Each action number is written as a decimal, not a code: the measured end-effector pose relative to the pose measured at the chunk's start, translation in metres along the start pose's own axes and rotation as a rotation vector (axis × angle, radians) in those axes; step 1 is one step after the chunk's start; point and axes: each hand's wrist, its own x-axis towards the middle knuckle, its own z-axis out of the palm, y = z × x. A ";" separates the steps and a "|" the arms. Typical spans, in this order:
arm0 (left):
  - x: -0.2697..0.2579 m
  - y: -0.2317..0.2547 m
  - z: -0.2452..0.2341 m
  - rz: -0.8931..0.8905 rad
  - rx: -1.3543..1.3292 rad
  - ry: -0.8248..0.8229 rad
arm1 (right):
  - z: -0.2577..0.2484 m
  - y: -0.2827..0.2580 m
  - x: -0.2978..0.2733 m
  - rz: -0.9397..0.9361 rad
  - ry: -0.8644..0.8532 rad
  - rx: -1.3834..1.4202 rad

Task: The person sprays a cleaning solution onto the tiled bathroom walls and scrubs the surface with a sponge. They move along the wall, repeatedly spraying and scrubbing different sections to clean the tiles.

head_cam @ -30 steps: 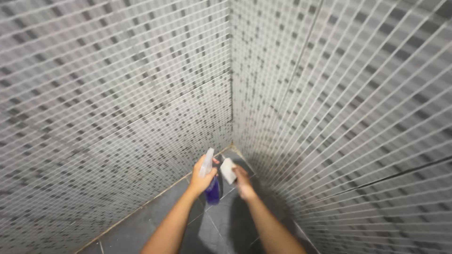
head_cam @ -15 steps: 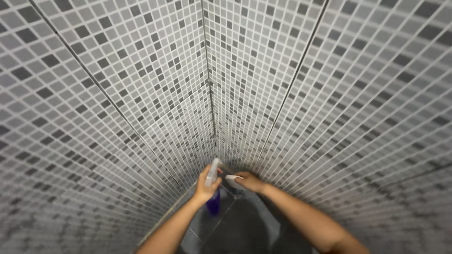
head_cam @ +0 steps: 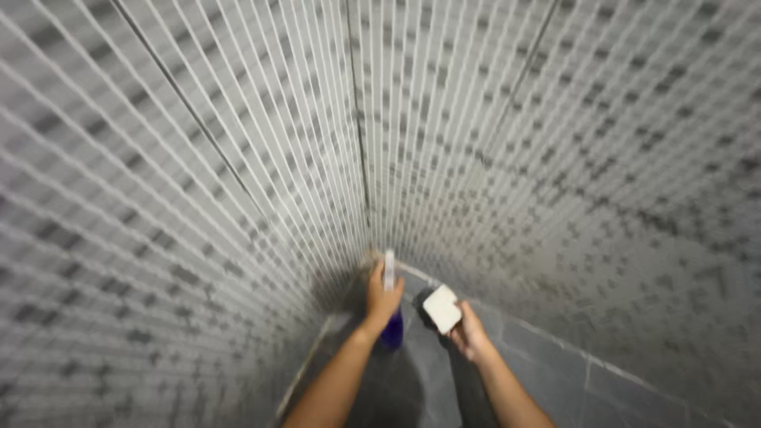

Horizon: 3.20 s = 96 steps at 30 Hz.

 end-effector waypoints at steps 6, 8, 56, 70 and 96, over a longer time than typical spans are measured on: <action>-0.008 0.010 0.024 -0.413 -0.246 -0.104 | -0.042 0.018 -0.023 -0.054 0.029 -0.020; -0.009 0.024 0.015 -0.219 -0.146 -0.096 | -0.030 -0.003 -0.031 -0.228 0.028 -0.232; 0.012 -0.012 -0.057 -0.317 -0.108 -0.211 | 0.090 -0.149 -0.022 -1.782 -0.025 -2.625; 0.029 -0.001 -0.050 -0.267 -0.129 -0.122 | 0.052 -0.044 0.101 -1.250 -0.624 -2.874; 0.016 0.004 -0.058 -0.255 -0.088 -0.094 | 0.141 -0.007 0.177 -1.436 -0.410 -2.775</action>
